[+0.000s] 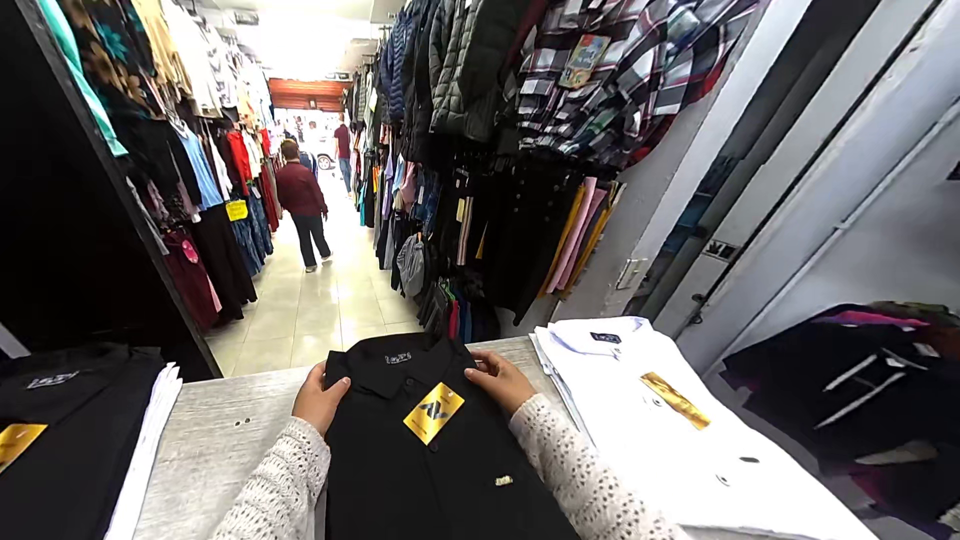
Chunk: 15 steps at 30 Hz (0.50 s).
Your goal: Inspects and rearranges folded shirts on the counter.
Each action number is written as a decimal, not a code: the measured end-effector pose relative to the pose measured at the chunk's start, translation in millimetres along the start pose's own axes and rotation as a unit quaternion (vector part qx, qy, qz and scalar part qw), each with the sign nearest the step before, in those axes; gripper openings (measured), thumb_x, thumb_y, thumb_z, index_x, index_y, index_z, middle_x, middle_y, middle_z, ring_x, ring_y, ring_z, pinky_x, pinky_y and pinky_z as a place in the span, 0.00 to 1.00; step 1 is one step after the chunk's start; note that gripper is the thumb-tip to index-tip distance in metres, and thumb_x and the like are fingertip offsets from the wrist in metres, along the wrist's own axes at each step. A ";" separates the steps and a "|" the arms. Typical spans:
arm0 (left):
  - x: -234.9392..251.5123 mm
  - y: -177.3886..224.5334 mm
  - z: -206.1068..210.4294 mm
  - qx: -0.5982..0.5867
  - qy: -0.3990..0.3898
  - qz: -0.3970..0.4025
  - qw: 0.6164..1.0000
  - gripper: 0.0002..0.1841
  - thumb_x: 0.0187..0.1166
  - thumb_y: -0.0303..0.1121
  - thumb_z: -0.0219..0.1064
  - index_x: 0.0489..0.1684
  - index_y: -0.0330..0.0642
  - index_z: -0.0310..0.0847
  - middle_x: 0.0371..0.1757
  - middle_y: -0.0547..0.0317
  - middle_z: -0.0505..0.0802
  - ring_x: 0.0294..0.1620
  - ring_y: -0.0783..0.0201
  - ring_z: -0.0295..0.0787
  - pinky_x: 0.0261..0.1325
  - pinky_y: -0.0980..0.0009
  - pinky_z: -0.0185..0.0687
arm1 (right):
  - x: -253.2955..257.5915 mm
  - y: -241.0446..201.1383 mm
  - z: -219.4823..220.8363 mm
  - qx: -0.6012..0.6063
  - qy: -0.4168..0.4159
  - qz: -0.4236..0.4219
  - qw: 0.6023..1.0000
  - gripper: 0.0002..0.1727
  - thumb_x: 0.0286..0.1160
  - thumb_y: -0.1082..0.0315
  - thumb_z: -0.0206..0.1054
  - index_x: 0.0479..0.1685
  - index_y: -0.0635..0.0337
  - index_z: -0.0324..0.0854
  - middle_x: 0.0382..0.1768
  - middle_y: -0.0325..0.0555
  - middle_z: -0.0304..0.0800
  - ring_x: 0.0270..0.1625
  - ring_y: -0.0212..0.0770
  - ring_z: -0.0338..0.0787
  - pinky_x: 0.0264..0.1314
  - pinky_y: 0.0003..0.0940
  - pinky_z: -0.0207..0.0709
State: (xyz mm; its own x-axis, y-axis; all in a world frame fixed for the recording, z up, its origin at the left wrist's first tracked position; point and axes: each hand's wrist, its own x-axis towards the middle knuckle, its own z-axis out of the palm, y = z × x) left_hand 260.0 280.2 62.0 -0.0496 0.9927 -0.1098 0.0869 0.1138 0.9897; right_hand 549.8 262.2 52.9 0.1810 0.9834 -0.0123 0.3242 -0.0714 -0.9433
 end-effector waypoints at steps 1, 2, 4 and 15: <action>8.3 -1.7 0.0 0.032 0.007 0.024 0.999 0.25 0.82 0.24 0.66 0.78 0.30 0.68 0.70 0.36 0.84 0.67 0.54 0.86 0.70 0.60 0.79 | 5.1 1.4 3.8 -0.010 0.012 -0.013 1.000 0.25 0.76 0.71 0.71 0.72 0.69 0.75 0.55 0.57 0.90 0.51 0.41 0.90 0.61 0.41 0.81; 13.8 -3.9 -0.9 0.066 0.016 0.052 0.996 0.23 0.81 0.25 0.68 0.75 0.29 0.73 0.73 0.37 0.83 0.72 0.53 0.83 0.75 0.59 0.76 | 7.8 3.1 6.0 -0.019 0.023 -0.028 0.999 0.24 0.75 0.71 0.72 0.69 0.69 0.78 0.55 0.57 0.90 0.51 0.41 0.90 0.61 0.41 0.81; 23.5 -16.1 -8.4 0.107 0.037 0.130 0.985 0.17 0.78 0.26 0.70 0.63 0.27 0.84 0.84 0.36 0.72 0.82 0.47 0.72 0.81 0.55 0.68 | 9.8 13.6 5.4 -0.012 0.052 -0.072 0.996 0.20 0.71 0.72 0.74 0.62 0.69 0.84 0.56 0.58 0.88 0.52 0.42 0.88 0.59 0.39 0.81; 1.5 -16.9 -4.6 -0.103 -0.028 0.085 0.991 0.30 0.61 0.11 0.74 0.67 0.32 0.72 0.47 0.54 0.93 0.45 0.70 0.93 0.52 0.72 0.90 | -3.6 21.8 3.1 0.131 0.017 -0.119 0.984 0.25 0.58 0.86 0.68 0.60 0.66 0.83 0.41 0.40 0.96 0.42 0.27 0.93 0.51 0.27 0.88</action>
State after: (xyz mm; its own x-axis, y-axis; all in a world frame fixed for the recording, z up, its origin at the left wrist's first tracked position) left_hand 253.9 279.5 45.6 0.0042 0.9982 0.0603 -0.1155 -0.0594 0.9915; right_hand 553.4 257.6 31.4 0.1613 0.9605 0.2266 0.1109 0.2106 -0.9713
